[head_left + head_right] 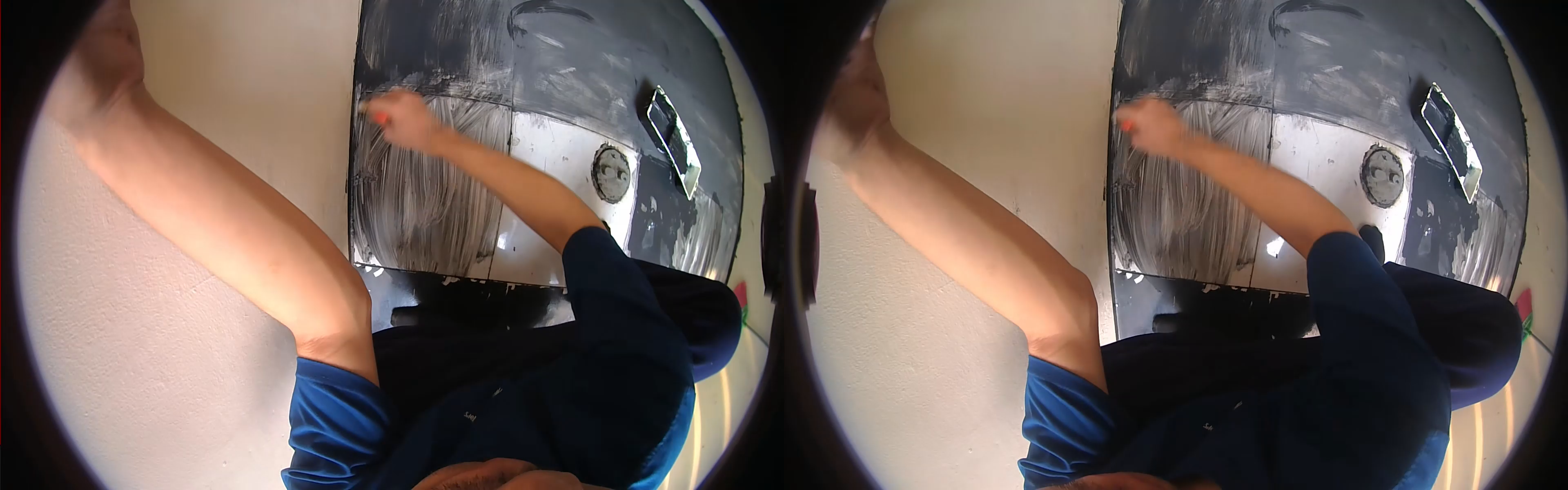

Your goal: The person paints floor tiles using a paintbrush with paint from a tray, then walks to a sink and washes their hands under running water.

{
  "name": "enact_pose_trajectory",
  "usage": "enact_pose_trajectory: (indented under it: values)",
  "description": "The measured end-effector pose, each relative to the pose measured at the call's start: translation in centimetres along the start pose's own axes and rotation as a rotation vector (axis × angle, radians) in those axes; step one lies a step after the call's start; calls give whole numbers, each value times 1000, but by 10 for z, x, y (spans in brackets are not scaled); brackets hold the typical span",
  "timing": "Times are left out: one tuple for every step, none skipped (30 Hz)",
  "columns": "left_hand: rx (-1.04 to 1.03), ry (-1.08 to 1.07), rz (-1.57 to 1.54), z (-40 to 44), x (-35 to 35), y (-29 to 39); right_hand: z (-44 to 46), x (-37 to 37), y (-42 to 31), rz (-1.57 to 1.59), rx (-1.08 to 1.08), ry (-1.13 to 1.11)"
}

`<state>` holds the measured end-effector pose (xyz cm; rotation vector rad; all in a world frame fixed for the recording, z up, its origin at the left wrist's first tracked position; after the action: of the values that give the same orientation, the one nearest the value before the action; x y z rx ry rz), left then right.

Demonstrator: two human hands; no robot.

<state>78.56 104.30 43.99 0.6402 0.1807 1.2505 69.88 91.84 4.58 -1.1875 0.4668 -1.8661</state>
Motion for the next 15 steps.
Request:
enact_pose_trajectory:
  values:
    - [2,-2,-3,1,-1,1,9,14,35,-25,-16,58]
    - [7,-6,-7,2,-3,1,11,27,55,-55,-34,117]
    - [4,-9,-14,4,-4,2,7,27,56,-73,-22,35]
    - [3,-12,-20,6,-4,3,1,25,55,-94,-7,-48]
    - [6,-10,-21,5,-4,3,-10,21,51,-111,4,-138]
    - [10,-8,-28,4,-4,2,-31,10,36,-59,101,-208]
    - [14,-9,-30,5,-3,3,-55,6,13,42,90,-249]
    - [10,-7,-39,6,-3,2,-80,8,-11,134,74,-284]
    - [8,-8,-51,6,-3,3,-100,19,-36,279,-25,-420]
    - [2,-2,-63,4,-3,4,-111,35,-53,430,-134,-553]
    - [6,-3,-71,3,-4,4,-116,56,-51,427,-219,-612]
    - [8,5,-75,-1,-6,4,-123,79,-49,428,-305,-669]
    - [14,1,-83,-2,-7,3,-128,104,-47,436,-388,-728]
    - [17,0,-90,-3,-8,3,-121,142,-32,384,-437,-678]
    - [23,-5,-111,-3,-6,-1,-118,182,-5,305,-470,-658]
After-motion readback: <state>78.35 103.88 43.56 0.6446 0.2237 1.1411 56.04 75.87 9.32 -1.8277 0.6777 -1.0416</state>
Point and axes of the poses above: each hand's wrist, its own z-axis towards the middle knuckle, its own x-axis out of the back of the hand, y = z × x, the point moved 3 cm from there along z, towards the middle knuckle, and after that the axes turned 2 degrees about -y, right-handed, at the moved point
